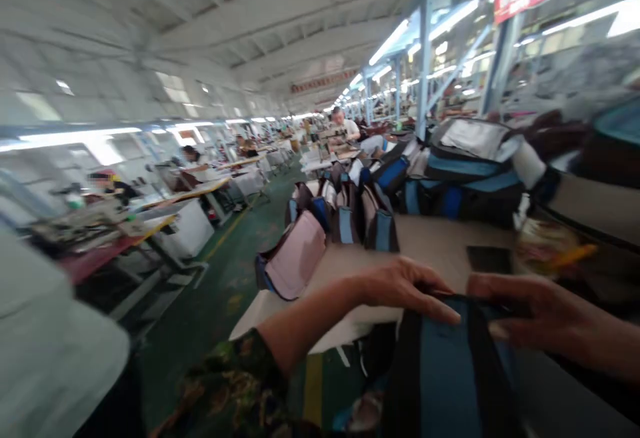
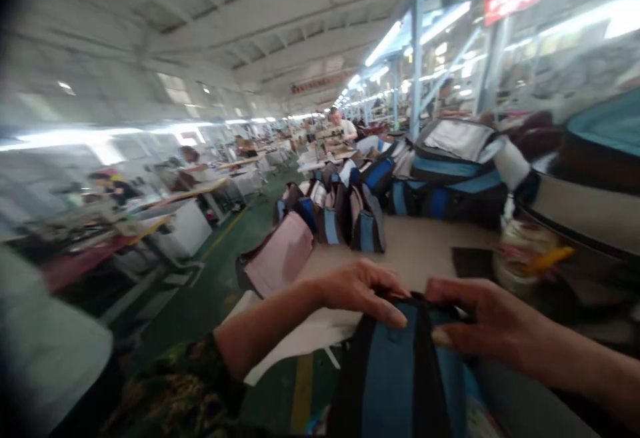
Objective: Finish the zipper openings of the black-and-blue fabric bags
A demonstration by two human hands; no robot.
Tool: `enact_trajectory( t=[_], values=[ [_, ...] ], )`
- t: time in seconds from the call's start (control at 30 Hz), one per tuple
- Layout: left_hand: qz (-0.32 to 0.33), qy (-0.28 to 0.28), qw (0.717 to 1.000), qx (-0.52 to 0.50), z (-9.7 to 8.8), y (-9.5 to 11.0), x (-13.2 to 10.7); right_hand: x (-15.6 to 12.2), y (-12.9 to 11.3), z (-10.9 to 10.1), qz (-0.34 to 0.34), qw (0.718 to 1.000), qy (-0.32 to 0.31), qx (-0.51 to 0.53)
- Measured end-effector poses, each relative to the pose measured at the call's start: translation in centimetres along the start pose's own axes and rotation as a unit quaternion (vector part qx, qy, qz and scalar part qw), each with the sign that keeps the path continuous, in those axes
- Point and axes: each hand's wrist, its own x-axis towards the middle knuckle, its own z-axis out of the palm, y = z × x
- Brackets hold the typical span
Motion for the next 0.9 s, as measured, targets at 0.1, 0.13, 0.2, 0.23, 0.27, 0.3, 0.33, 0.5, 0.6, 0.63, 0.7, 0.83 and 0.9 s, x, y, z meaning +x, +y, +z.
enact_trajectory(
  t=[0.1,0.13,0.2,0.23,0.27,0.3,0.33,0.5,0.6,0.63,0.7,0.83,0.9],
  values=[
    [0.057,-0.031,0.997,0.031,-0.8,3.0,-0.2,0.3,-3.1,-1.3,0.030,0.998,-0.045,0.011],
    [0.058,-0.027,0.998,0.025,-1.0,3.6,-0.1,0.5,-3.9,-1.7,0.029,0.999,-0.043,-0.003],
    [0.060,-0.018,0.998,0.015,-1.0,4.0,0.3,0.9,-4.7,-2.2,0.017,0.999,-0.028,-0.041],
    [0.060,-0.010,0.998,0.012,-0.8,3.9,0.5,1.0,-4.8,-2.3,0.014,0.998,-0.024,-0.059],
    [0.059,-0.004,0.998,0.005,-0.6,3.6,0.8,1.0,-4.6,-2.3,0.013,0.997,-0.020,-0.073],
    [0.053,0.001,0.999,-0.008,-0.4,3.3,1.1,0.9,-4.3,-2.3,0.015,0.996,-0.018,-0.083],
    [0.042,0.006,0.999,-0.027,-0.1,3.0,1.4,0.9,-3.9,-2.3,0.019,0.996,-0.016,-0.087],
    [-0.012,0.024,0.993,-0.113,0.4,2.3,2.5,0.7,-2.6,-2.4,0.027,0.999,-0.025,-0.011],
    [-0.014,0.022,0.991,-0.129,0.5,2.7,2.9,0.8,-2.7,-2.7,0.051,0.994,-0.041,0.092],
    [-0.011,0.022,0.991,-0.133,0.5,2.7,3.0,0.9,-2.8,-2.8,0.060,0.991,-0.041,0.115],
    [-0.001,0.022,0.990,-0.136,0.5,2.8,3.2,1.1,-2.9,-2.7,0.069,0.988,-0.030,0.136],
    [-0.001,0.022,0.990,-0.136,0.4,2.3,3.4,1.4,-2.4,-2.4,0.088,0.984,-0.013,0.156],
    [-0.018,0.019,0.990,-0.139,0.4,2.0,3.5,1.4,-2.0,-2.2,0.105,0.980,-0.012,0.170]
  ],
)
